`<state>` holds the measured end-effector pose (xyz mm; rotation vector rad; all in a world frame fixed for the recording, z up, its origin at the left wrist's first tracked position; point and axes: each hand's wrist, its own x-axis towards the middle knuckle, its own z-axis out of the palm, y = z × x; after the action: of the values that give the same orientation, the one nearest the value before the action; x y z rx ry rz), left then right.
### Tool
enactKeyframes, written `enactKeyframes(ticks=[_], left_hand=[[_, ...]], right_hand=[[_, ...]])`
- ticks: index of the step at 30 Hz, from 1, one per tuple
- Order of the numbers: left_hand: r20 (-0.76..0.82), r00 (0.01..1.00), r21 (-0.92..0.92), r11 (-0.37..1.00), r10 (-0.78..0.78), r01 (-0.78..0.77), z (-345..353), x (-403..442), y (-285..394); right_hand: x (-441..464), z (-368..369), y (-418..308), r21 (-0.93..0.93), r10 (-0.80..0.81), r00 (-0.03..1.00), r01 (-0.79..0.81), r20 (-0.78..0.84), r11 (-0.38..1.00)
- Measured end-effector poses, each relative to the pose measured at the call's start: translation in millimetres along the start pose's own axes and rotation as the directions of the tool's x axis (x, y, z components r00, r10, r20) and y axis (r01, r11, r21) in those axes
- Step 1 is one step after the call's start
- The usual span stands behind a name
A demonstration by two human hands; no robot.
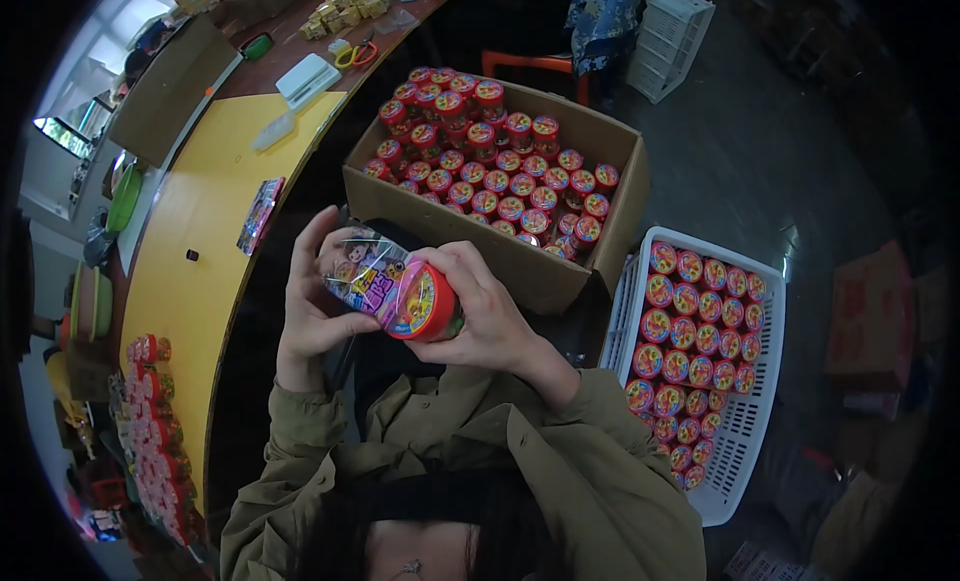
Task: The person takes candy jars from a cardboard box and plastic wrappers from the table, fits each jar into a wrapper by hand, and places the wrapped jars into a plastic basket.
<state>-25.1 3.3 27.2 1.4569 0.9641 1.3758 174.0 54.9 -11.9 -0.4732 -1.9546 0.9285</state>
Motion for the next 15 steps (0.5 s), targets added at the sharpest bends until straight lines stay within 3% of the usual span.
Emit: enactKeyframes(ticks=[4,5,7,8,10,11,13,15], left_hand=[[0.078,0.977,-0.029,0.980,0.197,-0.195,-8.8,-0.6,-5.7],[0.005,0.995,0.038,0.995,0.096,-0.097,-3.2,-6.1,-2.8],[0.047,0.983,0.107,0.978,0.177,-0.181,-3.9,-0.2,-9.1],[-0.030,0.989,0.050,0.988,0.147,-0.146,1.0,2.3,-10.3],[-0.232,0.944,-0.014,0.969,0.236,-0.246,13.0,9.1,-18.1],[-0.280,0.948,-0.065,0.982,0.153,-0.177,18.0,8.0,-20.3],[-0.152,0.988,-0.343,0.938,-0.004,-0.049,19.3,5.7,-31.1],[-0.003,0.997,-0.519,0.852,-0.075,0.063,28.6,0.2,-32.2]], right_hand=[[2.4,2.6,1.5,0.016,0.002,0.996,0.000,-0.093,1.000],[1.7,4.0,1.3,0.025,0.002,0.996,0.000,-0.091,1.000],[0.8,5.9,-2.1,0.052,0.013,0.997,-0.009,-0.070,0.999],[-1.0,7.6,-1.2,0.094,0.061,0.996,-0.055,-0.060,0.994],[-0.5,7.7,-2.7,0.133,0.102,0.994,-0.095,-0.047,0.987],[-1.3,6.5,-4.9,0.181,0.120,0.992,-0.111,-0.036,0.977],[-5.1,7.9,-7.1,0.229,0.140,0.990,-0.132,-0.022,0.965],[-7.4,11.3,-7.0,0.485,0.221,0.973,-0.228,0.072,0.844]])
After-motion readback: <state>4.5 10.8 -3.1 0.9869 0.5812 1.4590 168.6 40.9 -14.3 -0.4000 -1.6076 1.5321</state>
